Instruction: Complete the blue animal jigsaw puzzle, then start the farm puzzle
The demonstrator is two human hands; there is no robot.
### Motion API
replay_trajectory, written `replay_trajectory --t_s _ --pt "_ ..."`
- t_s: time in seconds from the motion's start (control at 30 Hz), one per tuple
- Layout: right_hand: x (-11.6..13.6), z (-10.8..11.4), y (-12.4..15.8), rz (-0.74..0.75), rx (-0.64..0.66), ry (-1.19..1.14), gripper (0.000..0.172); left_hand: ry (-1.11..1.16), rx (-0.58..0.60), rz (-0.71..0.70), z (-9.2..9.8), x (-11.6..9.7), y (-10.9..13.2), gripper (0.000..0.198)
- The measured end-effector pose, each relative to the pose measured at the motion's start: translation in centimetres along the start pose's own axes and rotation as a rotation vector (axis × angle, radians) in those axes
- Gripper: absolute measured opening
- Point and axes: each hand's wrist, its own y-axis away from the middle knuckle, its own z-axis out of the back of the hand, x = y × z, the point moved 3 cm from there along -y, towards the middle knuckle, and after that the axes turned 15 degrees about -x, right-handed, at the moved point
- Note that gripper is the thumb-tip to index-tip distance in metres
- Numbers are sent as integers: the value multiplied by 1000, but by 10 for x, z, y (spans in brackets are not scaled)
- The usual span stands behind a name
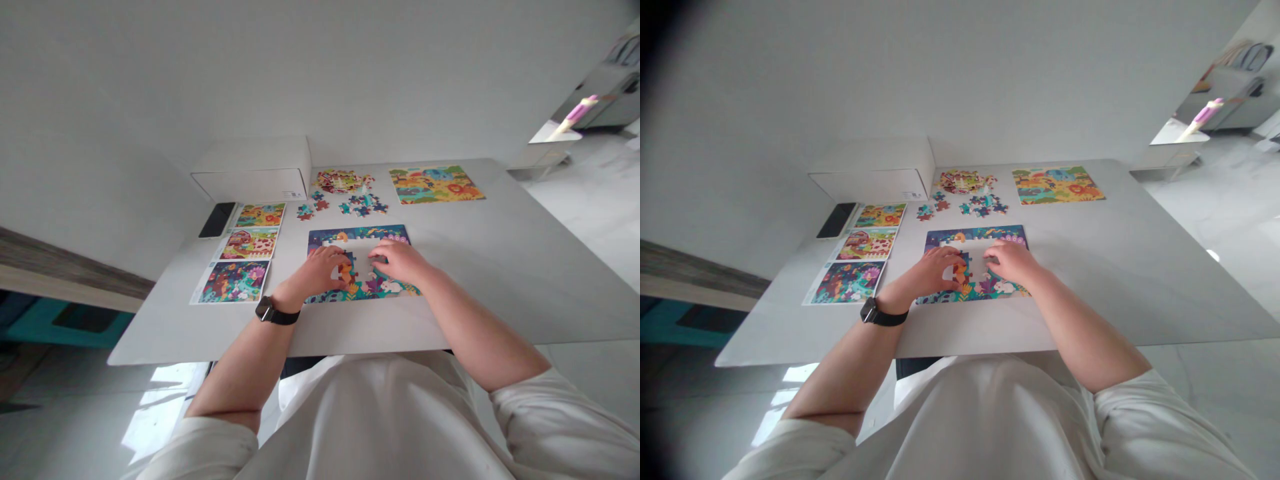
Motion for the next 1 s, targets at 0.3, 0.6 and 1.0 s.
replay_trajectory --t_s 0.3,0.6,1.0 --pt "7 5 -2 -18 16 5 14 -16 -113 -11 1 4 -2 28" --pt "11 2 -3 -16 63 -25 11 55 -248 53 19 1 -7 23" --pt "13 7 -4 -236 -12 -147 39 96 -411 495 41 1 -4 47"
